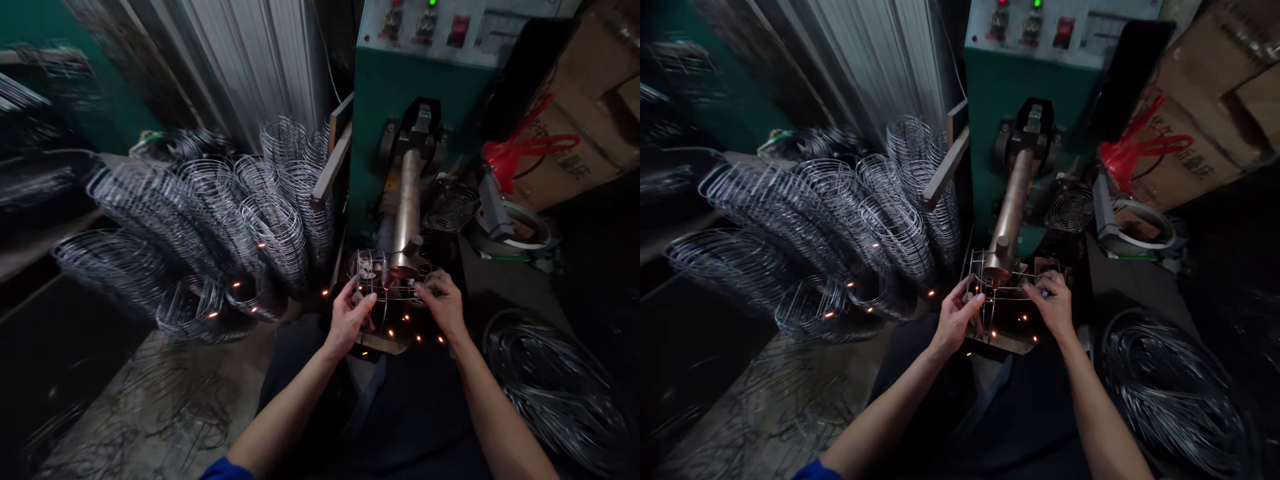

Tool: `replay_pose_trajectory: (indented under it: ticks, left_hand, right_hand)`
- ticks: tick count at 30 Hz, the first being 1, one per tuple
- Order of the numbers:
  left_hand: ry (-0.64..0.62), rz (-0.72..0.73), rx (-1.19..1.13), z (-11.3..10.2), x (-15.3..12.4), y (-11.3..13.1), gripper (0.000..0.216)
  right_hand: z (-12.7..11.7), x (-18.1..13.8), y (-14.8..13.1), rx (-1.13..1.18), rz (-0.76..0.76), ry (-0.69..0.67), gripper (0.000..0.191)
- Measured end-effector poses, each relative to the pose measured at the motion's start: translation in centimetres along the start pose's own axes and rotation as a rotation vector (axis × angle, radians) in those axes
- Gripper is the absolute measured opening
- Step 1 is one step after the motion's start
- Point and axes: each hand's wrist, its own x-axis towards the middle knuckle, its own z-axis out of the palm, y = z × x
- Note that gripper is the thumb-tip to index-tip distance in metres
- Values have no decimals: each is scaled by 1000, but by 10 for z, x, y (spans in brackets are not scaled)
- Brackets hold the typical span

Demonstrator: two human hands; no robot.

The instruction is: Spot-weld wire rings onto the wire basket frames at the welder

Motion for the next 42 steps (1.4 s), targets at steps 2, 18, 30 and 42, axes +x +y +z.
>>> replay_pose_trajectory:
  ticks: [2, 18, 30, 42]
  left_hand:
    - [11, 7, 9, -1, 0, -1, 79]
    - [127, -7, -42, 10, -14, -4, 63]
    - [181, -164, -202, -2, -121, 6, 52]
    - [-427, -91, 1115, -94, -119, 43, 33]
  right_hand:
    - [-1, -2, 1, 2, 9, -15, 44]
    - [-18, -57, 73, -10, 301, 11, 49]
    - [-33, -92, 11, -163, 305, 76, 44]
    - [-2, -101, -51, -153, 68, -623, 21]
